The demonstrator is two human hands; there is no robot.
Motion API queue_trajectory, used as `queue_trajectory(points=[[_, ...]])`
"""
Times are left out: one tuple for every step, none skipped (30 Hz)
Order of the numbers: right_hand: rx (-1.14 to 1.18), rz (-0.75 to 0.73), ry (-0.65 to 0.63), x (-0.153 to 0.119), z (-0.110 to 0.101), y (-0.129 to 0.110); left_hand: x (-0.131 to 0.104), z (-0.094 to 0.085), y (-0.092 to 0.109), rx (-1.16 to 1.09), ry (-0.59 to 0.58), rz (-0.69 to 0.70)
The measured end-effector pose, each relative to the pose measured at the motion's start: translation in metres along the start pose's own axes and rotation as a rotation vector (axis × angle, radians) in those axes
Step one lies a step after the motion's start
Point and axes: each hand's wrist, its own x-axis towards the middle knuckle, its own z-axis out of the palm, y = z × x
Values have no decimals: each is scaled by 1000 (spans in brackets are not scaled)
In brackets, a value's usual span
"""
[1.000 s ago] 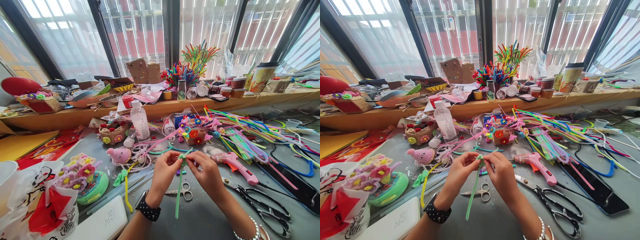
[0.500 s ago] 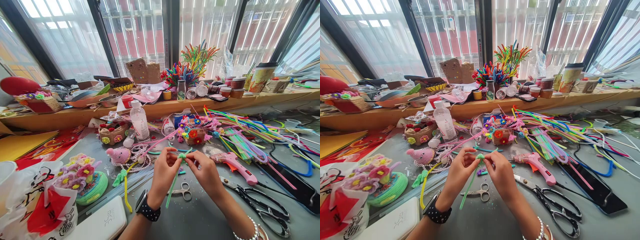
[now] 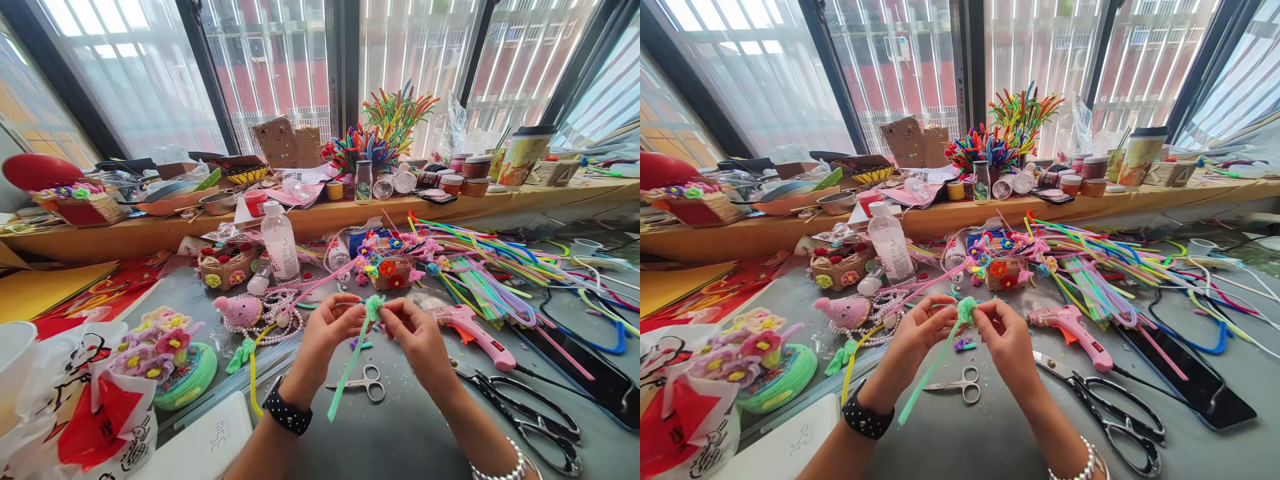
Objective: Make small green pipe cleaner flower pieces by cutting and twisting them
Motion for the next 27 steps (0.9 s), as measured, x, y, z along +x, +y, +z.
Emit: queue_trajectory(points=[[145,96,27,1,-1,0,-1,0,2,-64,-49,-7],[276,178,54,3,-1,1,-2,1,3,-96,-82,-11],[379,242,67,3,-2,1,-2,1,3,-94,-91,-13],[454,289,64,4,-2,2,-3,3,2,-61,-93,-10],[500,323,42,4,-1,1,-3,4,1,-9,-85,5],[521,344,10,3,0,1,-4,5,0,54,-72,30],[522,351,-22,2,1,0,-4,7,-1,115,-54,64],[507,345,-48,0,2,-1,-4,8,-2,162,-34,100],[482,328,-65,-1,3,-1,-5,8,-3,204,-14,130],[450,306,-79,-2,4,-2,-5,9,-3,240,12,153],[413,283,-94,-3,5,-3,-5,8,-4,260,34,170],[374,257,-108,-4,6,-3,-5,7,-4,265,53,180],[334,232,-117,-4,6,-3,-4,6,-4,254,65,180],[292,207,-117,-3,5,-3,-3,5,-4,233,72,172],[246,182,-106,-3,5,-3,-2,4,-4,210,76,158],[195,155,-87,-2,4,-2,-1,3,-5,191,80,138],[136,127,-64,-2,3,-2,0,2,-5,180,82,118],[70,96,-46,-1,3,-2,0,1,-6,182,82,104],[0,59,-37,-1,2,-2,1,1,-6,190,80,97],[-72,13,-34,-1,2,-2,1,0,-7,200,72,99],[-142,-39,-36,-1,1,-2,2,0,-8,215,63,105],[-205,-91,-42,-2,1,-1,2,-1,-9,234,56,117],[-258,-139,-46,-2,1,-1,2,-1,-10,255,56,131],[-300,-177,-49,-2,1,0,2,-2,-12,278,60,145],[-334,-203,-53,-2,1,1,3,-2,-13,303,69,157],[-359,-219,-56,-1,1,2,3,-2,-13,326,81,167],[-379,-229,-59,-1,0,2,3,-3,-14,343,91,174]])
